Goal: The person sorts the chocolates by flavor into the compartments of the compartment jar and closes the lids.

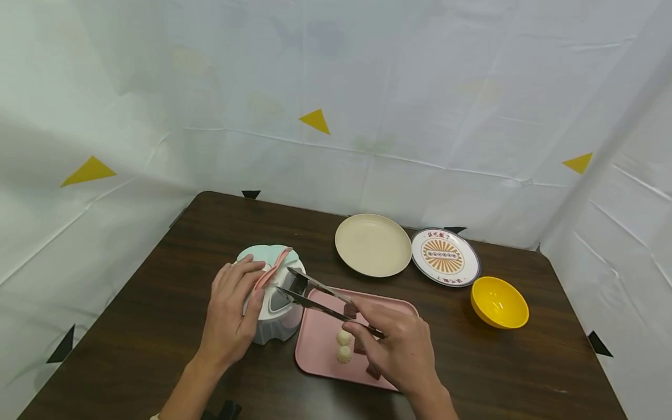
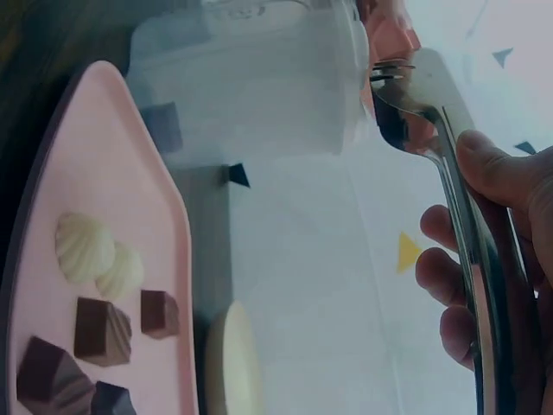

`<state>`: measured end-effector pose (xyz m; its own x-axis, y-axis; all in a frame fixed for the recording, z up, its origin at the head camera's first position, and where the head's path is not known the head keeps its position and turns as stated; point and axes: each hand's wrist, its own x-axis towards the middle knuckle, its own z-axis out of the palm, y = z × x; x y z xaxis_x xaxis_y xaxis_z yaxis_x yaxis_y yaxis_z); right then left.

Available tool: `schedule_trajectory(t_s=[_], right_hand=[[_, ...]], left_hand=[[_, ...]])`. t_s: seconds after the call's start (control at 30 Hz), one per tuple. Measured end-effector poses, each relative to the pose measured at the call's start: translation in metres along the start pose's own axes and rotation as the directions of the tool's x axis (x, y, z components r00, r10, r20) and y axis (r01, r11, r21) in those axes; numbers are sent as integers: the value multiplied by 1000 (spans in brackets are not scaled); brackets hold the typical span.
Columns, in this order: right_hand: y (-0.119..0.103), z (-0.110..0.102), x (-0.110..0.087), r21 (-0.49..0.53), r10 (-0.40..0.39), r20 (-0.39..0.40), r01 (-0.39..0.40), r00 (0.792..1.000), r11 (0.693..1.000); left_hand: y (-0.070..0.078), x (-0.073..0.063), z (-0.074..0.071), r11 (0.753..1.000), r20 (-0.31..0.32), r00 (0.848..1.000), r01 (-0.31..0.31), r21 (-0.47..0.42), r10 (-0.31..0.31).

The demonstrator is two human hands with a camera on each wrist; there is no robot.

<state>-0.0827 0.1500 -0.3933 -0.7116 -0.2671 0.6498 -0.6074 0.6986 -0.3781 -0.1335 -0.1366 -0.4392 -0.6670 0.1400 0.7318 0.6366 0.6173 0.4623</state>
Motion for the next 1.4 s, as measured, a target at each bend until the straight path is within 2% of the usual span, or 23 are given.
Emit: schedule_trajectory(t_s=[0.37, 0.87, 1.23, 1.33, 1.4], right_hand=[[-1, 5, 4, 30, -22, 12, 21, 1000, 999], [-2, 3, 6, -2, -34, 28, 34, 999, 999], [2, -9, 0, -97, 41, 40, -37, 998, 995], [9, -19, -2, -141, 78, 41, -71, 996, 987], [15, -28, -4, -171, 129, 56, -118, 990, 978]], left_hand=[[0, 0, 0, 1000, -9, 1000, -3, -2, 3], [0, -1, 0, 1000, 2, 1000, 6, -6, -6], [0, 0, -1, 1000, -3, 1000, 1, -7, -1], [0, 0, -1, 1000, -2, 1000, 2, -9, -2], [0, 0, -1, 1000, 1, 1000, 3, -9, -3]])
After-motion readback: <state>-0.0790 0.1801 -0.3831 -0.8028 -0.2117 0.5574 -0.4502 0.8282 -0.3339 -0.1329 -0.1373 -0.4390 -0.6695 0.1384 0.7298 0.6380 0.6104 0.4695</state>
